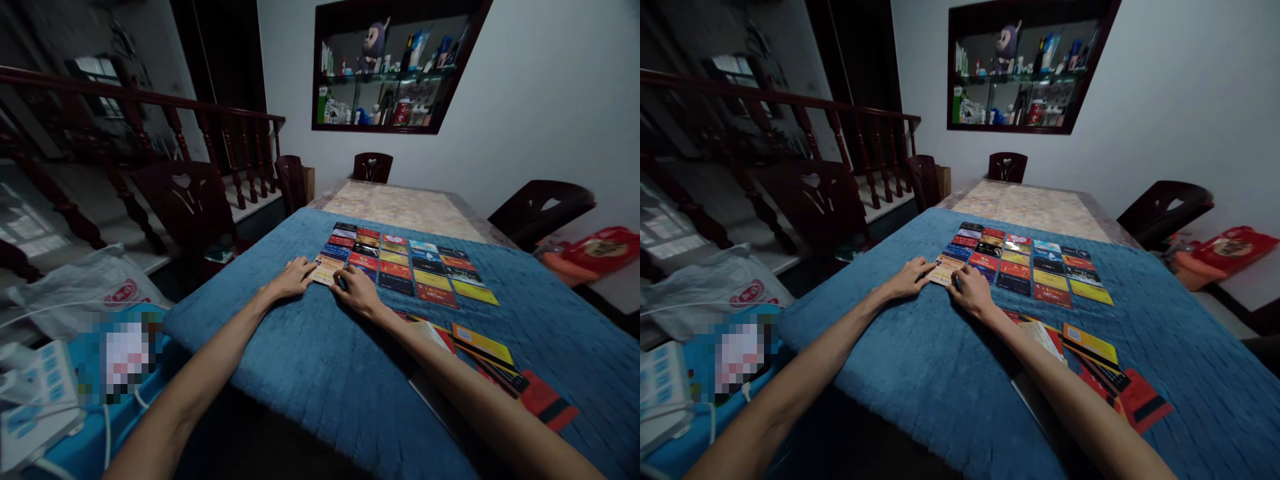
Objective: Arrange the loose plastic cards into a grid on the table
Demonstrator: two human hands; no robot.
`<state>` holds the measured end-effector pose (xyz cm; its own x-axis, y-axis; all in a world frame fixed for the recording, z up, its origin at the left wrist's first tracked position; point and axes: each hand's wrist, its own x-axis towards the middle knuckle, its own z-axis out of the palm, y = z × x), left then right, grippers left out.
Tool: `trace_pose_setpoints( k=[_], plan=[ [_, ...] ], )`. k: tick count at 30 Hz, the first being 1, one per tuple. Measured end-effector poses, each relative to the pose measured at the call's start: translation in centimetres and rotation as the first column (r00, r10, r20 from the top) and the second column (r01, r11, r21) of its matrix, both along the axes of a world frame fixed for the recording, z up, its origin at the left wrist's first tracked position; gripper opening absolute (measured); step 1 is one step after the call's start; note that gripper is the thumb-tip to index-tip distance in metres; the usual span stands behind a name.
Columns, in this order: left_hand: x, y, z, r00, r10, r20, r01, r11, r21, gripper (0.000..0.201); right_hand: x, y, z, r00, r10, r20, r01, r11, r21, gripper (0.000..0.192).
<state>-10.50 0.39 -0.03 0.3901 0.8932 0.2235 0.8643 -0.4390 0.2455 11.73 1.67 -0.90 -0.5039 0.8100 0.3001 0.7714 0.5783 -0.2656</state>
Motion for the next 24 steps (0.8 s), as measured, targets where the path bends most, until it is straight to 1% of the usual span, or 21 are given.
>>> trace_pose_setpoints(
  k=[4,11,18,24],
  plan=[
    [0.09,-0.21,0.15,1.000,-0.004,-0.019,0.004,1.000,0.007,0.030,0.02,0.00,-0.16,1.000,-0.010,0.008,0.010,1.000,-0.002,0.021],
    [0.02,-0.30,0.06,1.000,-0.004,-0.017,0.005,0.999,0.032,0.030,0.06,-0.07,-0.30,1.000,-0.013,0.013,0.013,1.000,-0.004,0.023],
    [-0.06,-0.18,-0.27,0.999,0.036,0.005,-0.037,0.998,0.054,0.030,0.11,0.05,-0.62,1.000,0.003,-0.003,-0.003,1.000,0.007,0.024],
    [0.03,-0.27,-0.24,0.998,0.061,0.003,-0.061,0.996,0.059,0.030,0.09,-0.24,-0.33,1.000,0.003,0.002,-0.003,1.000,0.007,0.024]
  ],
)
